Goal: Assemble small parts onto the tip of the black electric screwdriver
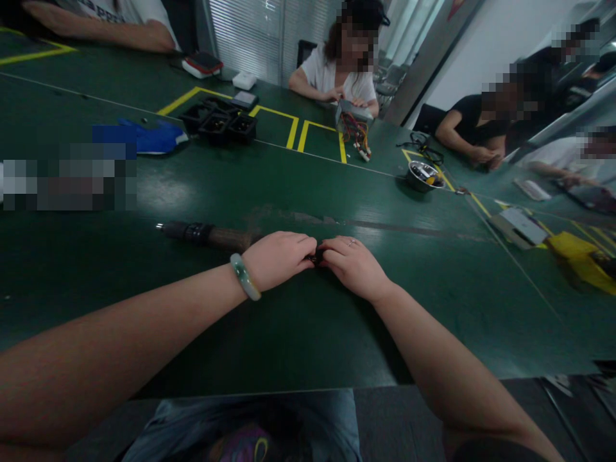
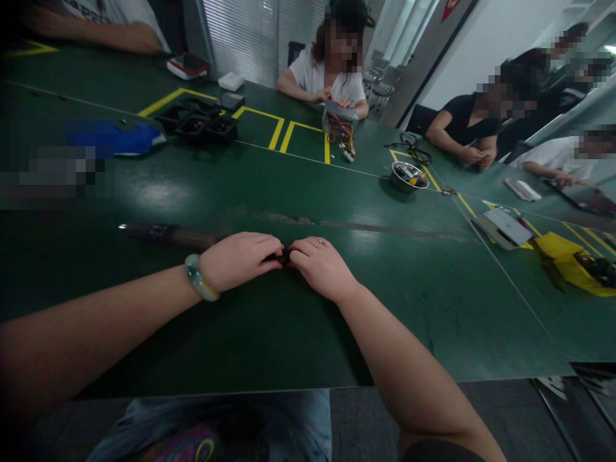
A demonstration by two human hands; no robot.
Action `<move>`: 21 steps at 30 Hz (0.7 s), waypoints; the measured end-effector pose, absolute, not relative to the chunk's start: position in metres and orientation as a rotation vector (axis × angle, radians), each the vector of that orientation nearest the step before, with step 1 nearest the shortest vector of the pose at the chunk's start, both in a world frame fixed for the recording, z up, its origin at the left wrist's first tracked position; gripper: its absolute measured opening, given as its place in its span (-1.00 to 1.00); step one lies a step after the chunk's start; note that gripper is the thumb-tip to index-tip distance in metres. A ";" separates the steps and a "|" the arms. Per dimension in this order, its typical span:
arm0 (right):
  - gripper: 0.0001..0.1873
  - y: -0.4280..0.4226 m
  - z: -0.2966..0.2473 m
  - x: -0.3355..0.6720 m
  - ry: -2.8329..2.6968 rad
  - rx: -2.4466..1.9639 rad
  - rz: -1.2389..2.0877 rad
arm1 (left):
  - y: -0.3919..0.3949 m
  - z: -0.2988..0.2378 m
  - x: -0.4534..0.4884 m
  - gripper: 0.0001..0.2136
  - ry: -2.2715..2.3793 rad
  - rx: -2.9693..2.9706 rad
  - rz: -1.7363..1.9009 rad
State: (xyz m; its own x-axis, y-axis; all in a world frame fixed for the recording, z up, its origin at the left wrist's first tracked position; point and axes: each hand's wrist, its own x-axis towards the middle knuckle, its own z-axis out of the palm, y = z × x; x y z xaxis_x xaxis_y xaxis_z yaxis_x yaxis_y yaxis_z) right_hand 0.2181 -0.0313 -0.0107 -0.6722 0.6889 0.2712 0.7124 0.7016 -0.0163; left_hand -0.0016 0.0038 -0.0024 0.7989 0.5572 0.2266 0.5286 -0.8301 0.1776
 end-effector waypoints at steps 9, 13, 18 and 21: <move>-0.83 -0.032 -0.008 0.219 -2.613 -1.111 -0.113 | 0.003 0.000 -0.002 -0.85 0.883 2.872 0.420; -0.82 -0.031 -0.011 0.219 -2.590 -1.112 -0.115 | 0.002 -0.001 -0.002 -0.87 0.893 2.871 0.436; -0.81 -0.031 -0.011 0.218 -2.569 -1.130 -0.124 | 0.002 -0.003 -0.002 -0.86 0.895 2.857 0.466; -0.80 -0.033 -0.009 0.217 -2.562 -1.141 -0.110 | 0.003 -0.003 -0.002 -0.86 0.891 2.859 0.479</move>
State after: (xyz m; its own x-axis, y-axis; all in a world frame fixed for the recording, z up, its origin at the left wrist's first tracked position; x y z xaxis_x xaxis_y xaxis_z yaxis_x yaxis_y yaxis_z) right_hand 0.2167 -0.0326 -0.0088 -0.6230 0.7088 0.3310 0.7345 0.6756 -0.0643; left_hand -0.0015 0.0026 -0.0030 0.7781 0.5694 0.2652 0.5350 -0.8220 0.1952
